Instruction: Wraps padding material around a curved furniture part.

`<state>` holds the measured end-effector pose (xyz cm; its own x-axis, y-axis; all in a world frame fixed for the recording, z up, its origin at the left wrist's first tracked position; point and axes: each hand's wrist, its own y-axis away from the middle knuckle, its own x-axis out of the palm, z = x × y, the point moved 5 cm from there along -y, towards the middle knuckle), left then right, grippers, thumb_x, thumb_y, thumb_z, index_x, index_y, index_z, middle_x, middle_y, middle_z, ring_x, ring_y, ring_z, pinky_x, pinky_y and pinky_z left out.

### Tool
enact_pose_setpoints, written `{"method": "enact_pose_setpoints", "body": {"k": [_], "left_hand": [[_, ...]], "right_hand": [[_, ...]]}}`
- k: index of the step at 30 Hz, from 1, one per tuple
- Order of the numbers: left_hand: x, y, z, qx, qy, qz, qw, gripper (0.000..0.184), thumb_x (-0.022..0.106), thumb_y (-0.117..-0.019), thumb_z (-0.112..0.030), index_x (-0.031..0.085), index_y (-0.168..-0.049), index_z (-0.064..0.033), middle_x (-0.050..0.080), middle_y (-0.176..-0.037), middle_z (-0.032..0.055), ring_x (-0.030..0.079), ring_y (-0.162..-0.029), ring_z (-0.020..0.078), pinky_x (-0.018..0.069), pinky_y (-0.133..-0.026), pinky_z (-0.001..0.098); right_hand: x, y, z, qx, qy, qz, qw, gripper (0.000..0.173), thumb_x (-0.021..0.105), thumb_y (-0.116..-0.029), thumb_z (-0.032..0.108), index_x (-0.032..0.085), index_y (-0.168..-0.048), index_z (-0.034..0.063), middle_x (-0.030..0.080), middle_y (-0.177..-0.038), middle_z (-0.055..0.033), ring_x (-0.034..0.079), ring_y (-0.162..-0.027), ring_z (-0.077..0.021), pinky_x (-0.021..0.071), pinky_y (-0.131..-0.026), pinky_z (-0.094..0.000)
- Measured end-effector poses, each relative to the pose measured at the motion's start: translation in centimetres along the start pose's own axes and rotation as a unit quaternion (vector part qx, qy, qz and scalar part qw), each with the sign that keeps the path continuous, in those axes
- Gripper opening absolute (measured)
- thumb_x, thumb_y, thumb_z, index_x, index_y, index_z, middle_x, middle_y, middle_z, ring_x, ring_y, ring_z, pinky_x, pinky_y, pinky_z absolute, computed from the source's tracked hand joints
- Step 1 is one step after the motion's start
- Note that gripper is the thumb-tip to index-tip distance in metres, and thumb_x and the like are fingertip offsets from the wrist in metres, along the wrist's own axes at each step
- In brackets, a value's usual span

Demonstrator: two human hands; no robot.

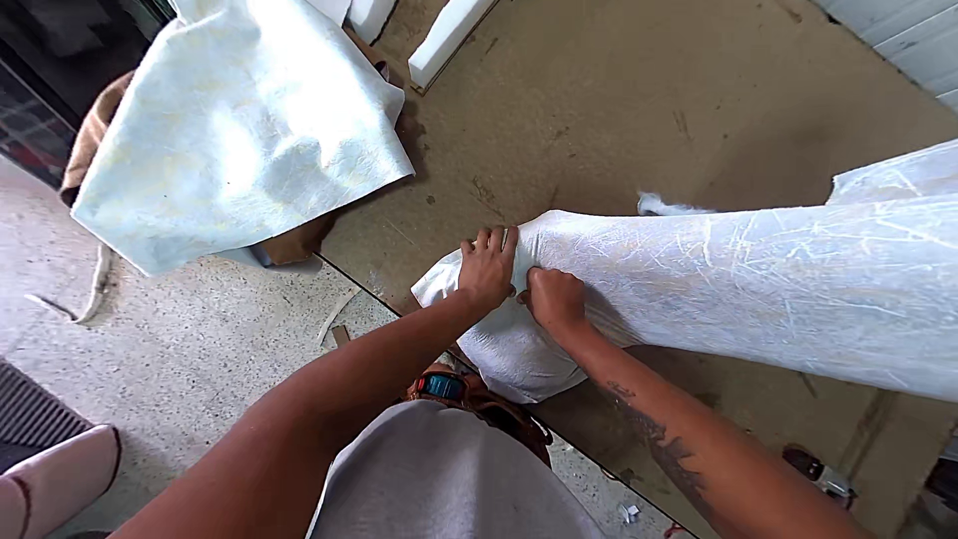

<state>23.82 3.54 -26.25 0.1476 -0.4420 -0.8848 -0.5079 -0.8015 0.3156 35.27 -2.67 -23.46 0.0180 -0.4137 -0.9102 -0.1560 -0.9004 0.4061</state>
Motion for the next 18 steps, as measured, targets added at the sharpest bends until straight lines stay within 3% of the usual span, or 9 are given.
{"method": "enact_pose_setpoints", "body": {"k": [5, 8, 10, 12, 13, 15, 18], "left_hand": [[0.2, 0.0, -0.3, -0.004, -0.027, -0.01, 1.0, 0.13, 0.093, -0.055, -0.054, 0.025, -0.163, -0.0276, 0.039, -0.16, 0.0079, 0.036, -0.146, 0.0373, 0.0467, -0.098, 0.0652], [-0.2, 0.2, 0.0, -0.003, -0.021, -0.019, 1.0, 0.129, 0.092, -0.0547, -0.058, 0.027, -0.162, -0.0303, 0.041, -0.158, 0.0057, 0.037, -0.145, 0.0357, 0.0469, -0.098, 0.065], [-0.4, 0.4, 0.1, -0.003, -0.017, -0.022, 1.0, 0.127, 0.091, -0.0553, -0.059, 0.028, -0.162, -0.0314, 0.042, -0.158, 0.0042, 0.039, -0.145, 0.0342, 0.0474, -0.098, 0.0634], [-0.5, 0.5, 0.0, -0.003, -0.011, -0.016, 1.0, 0.129, 0.09, -0.0552, -0.063, 0.027, -0.163, -0.0311, 0.041, -0.159, 0.0046, 0.039, -0.145, 0.0344, 0.0467, -0.099, 0.0635], [-0.5, 0.6, 0.0, -0.003, -0.009, -0.016, 1.0, 0.13, 0.09, -0.0543, -0.064, 0.027, -0.163, -0.031, 0.041, -0.159, 0.0045, 0.039, -0.144, 0.0346, 0.0469, -0.099, 0.0634], [-0.4, 0.6, 0.1, 0.002, -0.013, -0.022, 1.0, 0.132, 0.09, -0.0534, -0.067, 0.026, -0.163, -0.0306, 0.042, -0.159, 0.0038, 0.04, -0.143, 0.0342, 0.0475, -0.098, 0.063], [-0.2, 0.8, 0.1, 0.007, -0.017, -0.02, 1.0, 0.133, 0.088, -0.0538, -0.069, 0.025, -0.164, -0.0296, 0.041, -0.159, 0.0046, 0.04, -0.143, 0.0337, 0.0469, -0.098, 0.0622]], "right_hand": [[0.1, 0.2, -0.2, 0.006, -0.014, -0.011, 1.0, 0.023, 0.08, -0.0781, 0.026, 0.063, -0.075, 0.0099, 0.064, -0.07, -0.0126, 0.067, -0.067, -0.035, 0.0502, -0.051, -0.0538], [-0.1, 1.9, 0.0, -0.011, -0.05, -0.044, 0.998, 0.015, 0.075, -0.0834, 0.023, 0.064, -0.082, 0.0119, 0.065, -0.072, -0.0116, 0.068, -0.067, -0.0346, 0.0509, -0.051, -0.0543], [0.2, 4.6, 1.0, -0.053, -0.127, -0.075, 0.988, 0.016, 0.072, -0.0879, 0.028, 0.071, -0.092, 0.0131, 0.07, -0.085, -0.0123, 0.07, -0.08, -0.0348, 0.0564, -0.063, -0.0564], [1.1, 8.5, 2.6, -0.086, -0.189, -0.072, 0.975, 0.034, 0.073, -0.0906, 0.044, 0.076, -0.109, 0.0154, 0.067, -0.108, -0.0122, 0.065, -0.106, -0.034, 0.0572, -0.086, -0.0564], [1.6, 10.4, 3.3, -0.095, -0.199, -0.071, 0.973, 0.038, 0.073, -0.0903, 0.047, 0.076, -0.112, 0.0169, 0.067, -0.114, -0.0105, 0.062, -0.111, -0.0326, 0.0556, -0.09, -0.0555], [2.7, 13.1, 4.2, -0.102, -0.182, -0.064, 0.976, 0.04, 0.074, -0.089, 0.047, 0.074, -0.12, 0.0206, 0.064, -0.119, -0.0054, 0.059, -0.113, -0.0278, 0.0538, -0.088, -0.0501], [4.1, 14.5, 4.7, -0.097, -0.146, -0.044, 0.984, 0.051, 0.074, -0.0888, 0.047, 0.068, -0.132, 0.0201, 0.059, -0.135, -0.0052, 0.055, -0.124, -0.0275, 0.051, -0.096, -0.0494]]}}
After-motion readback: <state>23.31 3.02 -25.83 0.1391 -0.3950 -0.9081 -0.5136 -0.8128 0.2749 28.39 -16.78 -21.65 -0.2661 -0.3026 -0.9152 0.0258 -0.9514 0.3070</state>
